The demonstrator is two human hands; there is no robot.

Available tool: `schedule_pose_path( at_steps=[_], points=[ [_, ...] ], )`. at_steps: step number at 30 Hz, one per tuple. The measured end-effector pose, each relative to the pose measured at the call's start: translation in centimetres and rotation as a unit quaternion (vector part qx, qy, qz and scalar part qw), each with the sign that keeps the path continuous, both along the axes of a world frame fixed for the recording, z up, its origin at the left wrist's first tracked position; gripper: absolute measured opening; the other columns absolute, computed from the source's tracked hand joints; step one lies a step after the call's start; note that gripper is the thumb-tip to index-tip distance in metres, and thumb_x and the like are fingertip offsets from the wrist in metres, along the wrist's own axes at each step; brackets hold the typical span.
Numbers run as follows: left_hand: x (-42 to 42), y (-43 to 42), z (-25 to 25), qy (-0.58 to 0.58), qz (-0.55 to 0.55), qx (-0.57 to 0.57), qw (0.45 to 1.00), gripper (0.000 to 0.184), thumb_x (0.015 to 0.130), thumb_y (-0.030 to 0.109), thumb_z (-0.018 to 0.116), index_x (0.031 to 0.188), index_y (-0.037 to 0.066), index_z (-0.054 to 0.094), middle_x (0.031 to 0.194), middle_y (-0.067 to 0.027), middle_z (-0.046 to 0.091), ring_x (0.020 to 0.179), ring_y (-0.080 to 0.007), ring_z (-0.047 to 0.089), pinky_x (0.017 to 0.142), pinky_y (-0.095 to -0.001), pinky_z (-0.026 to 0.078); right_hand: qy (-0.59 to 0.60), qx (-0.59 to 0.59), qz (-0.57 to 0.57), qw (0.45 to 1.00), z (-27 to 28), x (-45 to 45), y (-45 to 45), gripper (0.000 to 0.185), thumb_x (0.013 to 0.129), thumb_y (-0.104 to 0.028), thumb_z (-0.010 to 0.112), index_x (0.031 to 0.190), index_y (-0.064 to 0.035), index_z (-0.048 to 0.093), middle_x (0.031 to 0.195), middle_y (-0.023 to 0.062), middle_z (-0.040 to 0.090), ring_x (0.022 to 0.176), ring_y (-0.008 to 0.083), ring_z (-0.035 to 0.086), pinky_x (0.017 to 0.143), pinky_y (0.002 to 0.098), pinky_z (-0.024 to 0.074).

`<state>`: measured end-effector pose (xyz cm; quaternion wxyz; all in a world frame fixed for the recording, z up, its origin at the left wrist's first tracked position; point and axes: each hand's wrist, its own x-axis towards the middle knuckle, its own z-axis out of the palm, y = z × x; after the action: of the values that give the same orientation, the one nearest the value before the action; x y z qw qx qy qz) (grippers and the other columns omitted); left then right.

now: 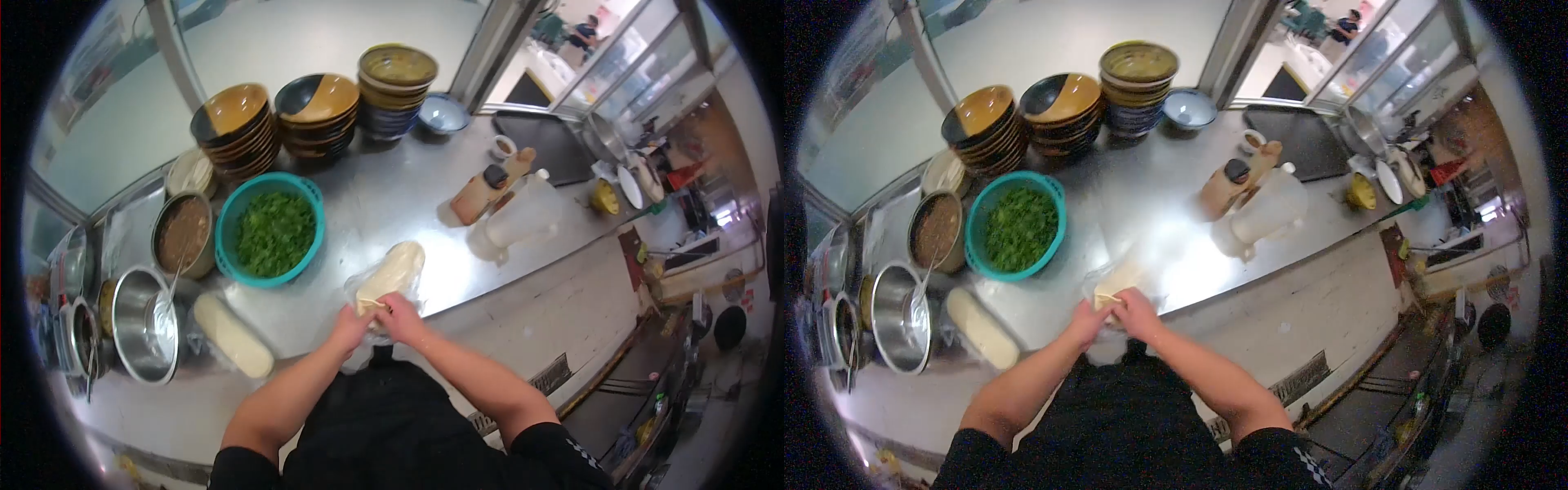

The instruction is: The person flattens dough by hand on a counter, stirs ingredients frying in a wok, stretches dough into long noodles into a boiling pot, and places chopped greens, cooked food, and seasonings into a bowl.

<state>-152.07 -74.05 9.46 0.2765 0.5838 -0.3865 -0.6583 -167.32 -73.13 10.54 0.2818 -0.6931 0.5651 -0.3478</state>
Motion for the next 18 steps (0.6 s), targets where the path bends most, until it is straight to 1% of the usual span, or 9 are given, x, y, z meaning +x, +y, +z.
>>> schedule_pose_path(
  at_steps=[2, 3, 5, 6, 8, 11, 15, 16, 18],
  points=[
    [1.0, 0.0, 0.5, -0.058, -0.033, -0.015, 0.998, 0.04, 0.079, 0.012, 0.06, 0.114, -0.004, 0.048, 0.106, -0.0171, 0.057, 0.095, -0.0238, 0.058, 0.08, -0.0344, 0.047, -0.082, 0.245, -0.096, 0.961, 0.6, -0.2, -0.1, 0.025, 0.085, -0.023, 0.058, 0.098, -0.0014, 0.057, 0.086, 0.0169, 0.06, 0.078, 0.0266, 0.056, 0.072, 0.0345, 0.0454],
    [1.3, 0.0, 0.2, -0.066, -0.047, -0.036, 0.996, 0.04, 0.079, 0.011, 0.06, 0.114, -0.003, 0.048, 0.107, -0.0176, 0.057, 0.094, -0.0251, 0.058, 0.08, -0.035, 0.047, -0.081, 0.24, -0.146, 0.956, 0.4, -0.3, -0.1, 0.026, 0.086, -0.023, 0.057, 0.099, -0.0012, 0.056, 0.086, 0.0176, 0.06, 0.078, 0.0266, 0.056, 0.073, 0.0346, 0.0452],
    [1.4, 0.0, -2.0, 0.096, 0.029, 0.042, 0.994, 0.04, 0.081, 0.01, 0.06, 0.116, -0.002, 0.047, 0.109, -0.0168, 0.057, 0.094, -0.0268, 0.059, 0.079, -0.0369, 0.049, -0.077, 0.223, -0.211, 0.948, 0.2, -0.6, -0.4, 0.026, 0.087, -0.024, 0.055, 0.1, -0.0011, 0.056, 0.086, 0.0183, 0.06, 0.078, 0.0267, 0.057, 0.073, 0.0347, 0.0451],
    [0.7, -0.5, -1.3, 0.102, 0.017, 0.037, 0.994, 0.04, 0.081, 0.01, 0.06, 0.116, -0.002, 0.047, 0.109, -0.0168, 0.057, 0.094, -0.0268, 0.059, 0.079, -0.0369, 0.049, -0.12, 0.224, -0.243, 0.936, 0.2, -0.4, -0.5, 0.027, 0.087, -0.024, 0.054, 0.101, -0.0006, 0.055, 0.086, 0.0185, 0.06, 0.079, 0.026, 0.057, 0.073, 0.0346, 0.0451],
    [0.5, -0.7, 0.7, 0.214, 0.088, 0.171, 0.958, 0.043, 0.081, 0.009, 0.062, 0.119, -0.002, 0.045, 0.11, -0.0156, 0.058, 0.094, -0.0267, 0.06, 0.078, -0.0391, 0.051, -0.166, 0.222, -0.274, 0.921, 0.0, 0.0, -0.4, 0.028, 0.088, -0.024, 0.054, 0.103, -0.0001, 0.054, 0.087, 0.0186, 0.06, 0.08, 0.0253, 0.057, 0.074, 0.0345, 0.0451],
    [0.0, -0.9, -2.0, 0.172, 0.064, 0.13, 0.974, 0.041, 0.081, 0.006, 0.063, 0.118, -0.003, 0.048, 0.108, -0.0146, 0.06, 0.094, -0.0256, 0.061, 0.078, -0.0393, 0.051, -0.131, 0.182, -0.253, 0.941, -0.4, -0.5, -1.4, 0.027, 0.088, -0.021, 0.054, 0.104, 0.0007, 0.052, 0.086, 0.0165, 0.06, 0.08, 0.0226, 0.057, 0.073, 0.0332, 0.0452],
    [1.6, -0.7, -2.2, 0.125, 0.051, 0.062, 0.989, 0.036, 0.081, 0.002, 0.062, 0.114, -0.006, 0.052, 0.105, -0.0153, 0.061, 0.089, -0.0262, 0.063, 0.078, -0.0384, 0.052, -0.271, 0.168, -0.294, 0.901, 0.6, -3.0, -3.2, 0.021, 0.089, -0.015, 0.055, 0.102, 0.0007, 0.053, 0.086, 0.0085, 0.059, 0.078, 0.0156, 0.055, 0.071, 0.0284, 0.0451],
    [2.3, -0.8, -0.8, 0.125, 0.05, 0.06, 0.989, 0.036, 0.081, 0.002, 0.062, 0.114, -0.006, 0.052, 0.105, -0.0153, 0.061, 0.089, -0.0262, 0.063, 0.078, -0.0384, 0.052, -0.339, 0.154, -0.282, 0.884, 1.6, -3.9, -3.6, 0.018, 0.089, -0.013, 0.055, 0.101, 0.0001, 0.054, 0.087, 0.006, 0.059, 0.077, 0.013, 0.054, 0.07, 0.0263, 0.045],
    [4.4, -0.3, 2.6, 0.126, 0.039, 0.054, 0.99, 0.038, 0.078, 0.0, 0.062, 0.114, -0.006, 0.052, 0.104, -0.0151, 0.062, 0.089, -0.025, 0.063, 0.077, -0.0372, 0.052, -0.361, 0.161, -0.264, 0.88, 4.6, -4.9, -3.9, 0.017, 0.09, -0.014, 0.055, 0.1, -0.0004, 0.054, 0.089, 0.0041, 0.058, 0.077, 0.0103, 0.054, 0.068, 0.0235, 0.0447]
  ],
)
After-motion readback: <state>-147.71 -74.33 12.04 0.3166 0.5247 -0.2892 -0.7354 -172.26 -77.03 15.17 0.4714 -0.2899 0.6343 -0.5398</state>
